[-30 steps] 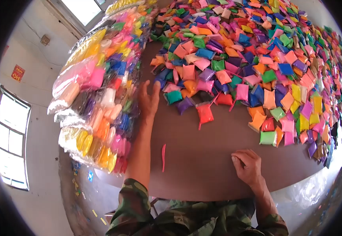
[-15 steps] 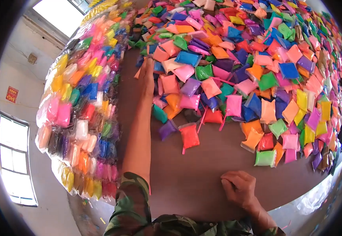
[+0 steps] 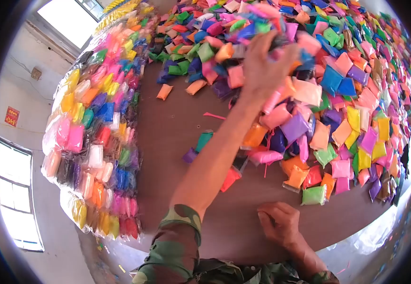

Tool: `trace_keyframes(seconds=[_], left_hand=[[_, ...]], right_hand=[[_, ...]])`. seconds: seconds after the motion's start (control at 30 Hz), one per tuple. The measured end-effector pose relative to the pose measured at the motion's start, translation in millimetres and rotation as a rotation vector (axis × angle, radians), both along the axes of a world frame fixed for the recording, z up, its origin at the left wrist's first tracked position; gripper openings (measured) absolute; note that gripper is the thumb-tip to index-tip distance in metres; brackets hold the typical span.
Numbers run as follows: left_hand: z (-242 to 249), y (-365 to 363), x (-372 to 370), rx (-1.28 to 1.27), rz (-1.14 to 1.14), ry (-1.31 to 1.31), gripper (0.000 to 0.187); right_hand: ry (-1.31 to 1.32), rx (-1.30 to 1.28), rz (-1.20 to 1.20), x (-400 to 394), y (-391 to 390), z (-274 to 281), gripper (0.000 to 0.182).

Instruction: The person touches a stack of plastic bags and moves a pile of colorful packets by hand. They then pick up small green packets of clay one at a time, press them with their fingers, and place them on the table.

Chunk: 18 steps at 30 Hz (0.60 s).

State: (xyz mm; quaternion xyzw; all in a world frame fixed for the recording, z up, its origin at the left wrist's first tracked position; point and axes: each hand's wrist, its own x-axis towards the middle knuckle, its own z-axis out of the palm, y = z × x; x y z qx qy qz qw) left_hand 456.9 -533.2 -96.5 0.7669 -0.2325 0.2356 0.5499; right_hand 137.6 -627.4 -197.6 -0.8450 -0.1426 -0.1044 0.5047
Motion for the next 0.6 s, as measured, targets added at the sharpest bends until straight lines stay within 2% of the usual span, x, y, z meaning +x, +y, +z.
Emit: trace_keyframes(seconds=[0.03, 0.13, 0.23, 0.27, 0.33, 0.4, 0.43, 0.47, 0.5, 0.53, 0.57, 0.6], left_hand=[[11.3, -13.9, -2.3, -0.007, -0.071, 0.002, 0.079], [20.1, -51.5, -3.7, -0.094, -0.167, -0.175, 0.067], [18.1, -45.9, -12.7, 0.017, -0.069, -0.22, 0.07], [18.2, -30.9, -20.1, 0.039, -0.074, -0.139, 0.072], [17.6, 8.8, -23.3, 0.084, 0.04, -0.071, 0.069], [1.5, 69.8, -1.0, 0.183, 0.263, -0.098, 0.062], [2.4, 101.5, -0.7, 0.151, 0.342, 0.053, 0.056], [-17.8, 144.1, 19.9, 0.088, 0.376, 0.089, 0.053], [-39.1, 188.0, 43.0, 0.082, 0.407, 0.02, 0.052], [-57.6, 227.4, 52.5, 0.099, 0.547, 0.041, 0.055], [-63.1, 254.8, 53.8, 0.011, 0.582, 0.212, 0.06], [-76.7, 286.9, 62.9, 0.013, 0.654, 0.276, 0.064]], right_hand=[[0.003, -0.001, 0.0, -1.2, -0.5, 0.1, 0.013], [-0.026, 0.028, -0.011, -2.2, -2.3, -4.5, 0.014], [0.075, 0.016, -0.027, -4.7, -6.4, 3.7, 0.014], [0.081, 0.018, -0.028, -4.6, -7.1, 5.0, 0.014], [0.1, 0.028, -0.026, -4.4, -6.9, 5.6, 0.014], [0.127, 0.03, -0.024, -4.1, -7.3, 6.9, 0.015], [0.142, 0.029, -0.021, -3.4, -8.2, 7.5, 0.015], [0.13, 0.028, -0.021, -2.6, -8.6, 6.8, 0.015], [0.117, 0.028, -0.022, -2.6, -8.5, 5.6, 0.015], [0.105, 0.029, -0.023, -2.8, -8.5, 4.4, 0.016], [0.119, 0.026, -0.012, -3.2, -9.1, 3.6, 0.016], [0.132, 0.023, -0.002, -3.2, -10.1, 2.9, 0.016]])
